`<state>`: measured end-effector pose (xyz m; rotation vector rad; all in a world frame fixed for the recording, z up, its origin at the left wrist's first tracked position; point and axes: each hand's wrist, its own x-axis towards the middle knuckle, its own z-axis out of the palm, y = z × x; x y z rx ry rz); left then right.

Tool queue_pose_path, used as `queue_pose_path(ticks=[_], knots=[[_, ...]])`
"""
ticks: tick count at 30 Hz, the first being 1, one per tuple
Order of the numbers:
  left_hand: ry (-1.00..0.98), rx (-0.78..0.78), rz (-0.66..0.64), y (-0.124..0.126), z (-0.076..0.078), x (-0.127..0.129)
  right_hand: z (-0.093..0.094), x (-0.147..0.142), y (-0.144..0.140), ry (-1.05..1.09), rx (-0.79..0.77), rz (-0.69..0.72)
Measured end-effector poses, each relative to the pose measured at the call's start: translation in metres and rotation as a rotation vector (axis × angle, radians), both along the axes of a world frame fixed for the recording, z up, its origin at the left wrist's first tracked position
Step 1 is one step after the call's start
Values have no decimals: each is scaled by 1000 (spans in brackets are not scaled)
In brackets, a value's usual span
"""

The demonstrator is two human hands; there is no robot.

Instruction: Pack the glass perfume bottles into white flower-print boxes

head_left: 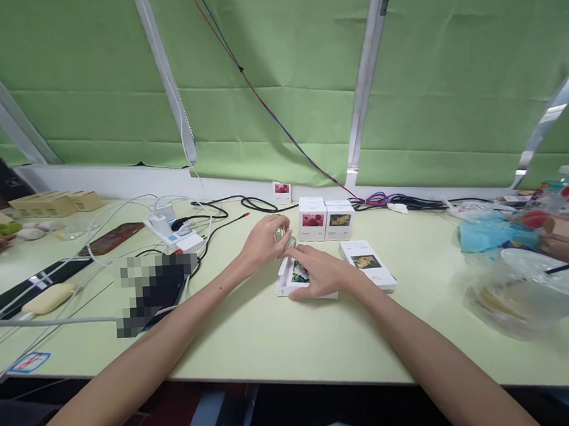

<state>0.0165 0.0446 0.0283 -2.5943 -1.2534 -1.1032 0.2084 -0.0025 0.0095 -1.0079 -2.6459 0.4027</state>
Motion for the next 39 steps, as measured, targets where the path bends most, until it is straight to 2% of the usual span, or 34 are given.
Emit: queue_pose_path(ticks=[6, 11, 19, 39], knots=[[-24, -15, -55, -4, -3, -18, -1, 1, 1, 17, -17, 24], [-58, -13, -29, -8, -9, -30, -1, 2, 3, -4, -42, 3], [-16, -74, 53, -10, -10, -34, 0, 4, 3, 12, -52, -7], [-37, -52, -33, -5, -13, -37, -2, 4, 4, 26, -20, -11]])
